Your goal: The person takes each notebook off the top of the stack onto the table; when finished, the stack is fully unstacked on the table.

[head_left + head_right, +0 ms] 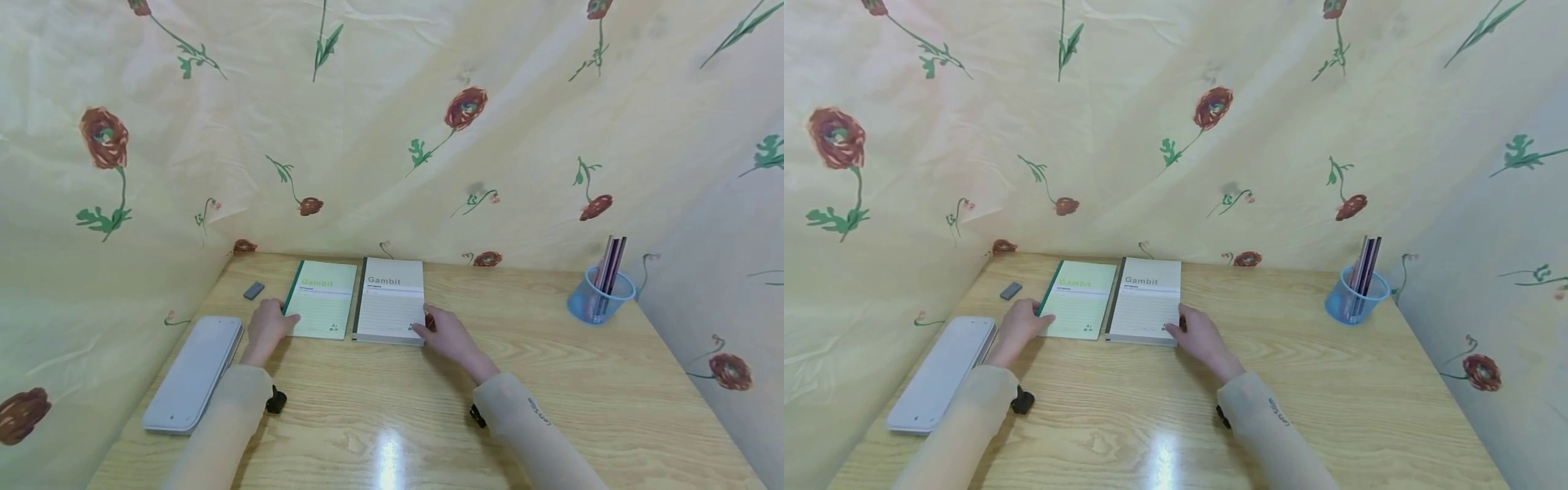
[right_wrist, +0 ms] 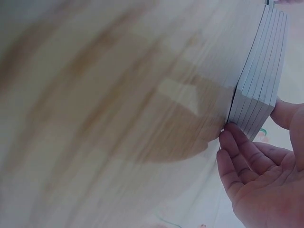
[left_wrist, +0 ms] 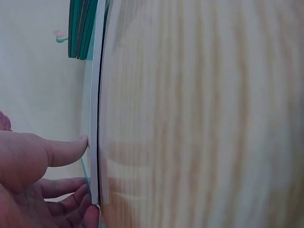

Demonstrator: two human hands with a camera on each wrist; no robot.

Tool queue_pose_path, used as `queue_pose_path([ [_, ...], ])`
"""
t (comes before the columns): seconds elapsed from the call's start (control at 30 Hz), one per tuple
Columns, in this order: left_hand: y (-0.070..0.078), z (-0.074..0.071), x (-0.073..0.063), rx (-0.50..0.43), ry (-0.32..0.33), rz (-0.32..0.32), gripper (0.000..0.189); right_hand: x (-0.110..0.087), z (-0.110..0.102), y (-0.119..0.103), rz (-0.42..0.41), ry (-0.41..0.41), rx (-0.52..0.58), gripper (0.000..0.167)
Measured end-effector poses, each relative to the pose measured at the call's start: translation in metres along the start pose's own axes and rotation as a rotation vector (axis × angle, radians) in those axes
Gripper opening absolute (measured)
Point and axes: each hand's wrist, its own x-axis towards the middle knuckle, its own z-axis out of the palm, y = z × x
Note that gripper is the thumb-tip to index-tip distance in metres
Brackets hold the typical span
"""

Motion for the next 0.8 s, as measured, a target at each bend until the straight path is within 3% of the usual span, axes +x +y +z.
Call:
queue_pose_path([
  [0.17,0.005,0.002,-0.001,0.023,0.051,0.05,0.051,0.0,0.001,0.0,0.016,0.004,-0.004,0.054],
  [0.33,0.023,0.009,-0.001,-0.009,0.125,0.141,0.045,0.0,0.001,-0.002,0.014,0.009,0.002,0.051],
  [0.57,0.057,0.029,-0.006,-0.264,0.046,0.278,0.032,0.0,0.001,-0.003,0.051,0.008,0.012,0.056],
  [0.8,0.073,0.06,-0.006,-0.359,-0.04,0.363,0.025,0.001,0.001,-0.001,0.075,0.006,0.037,0.058],
])
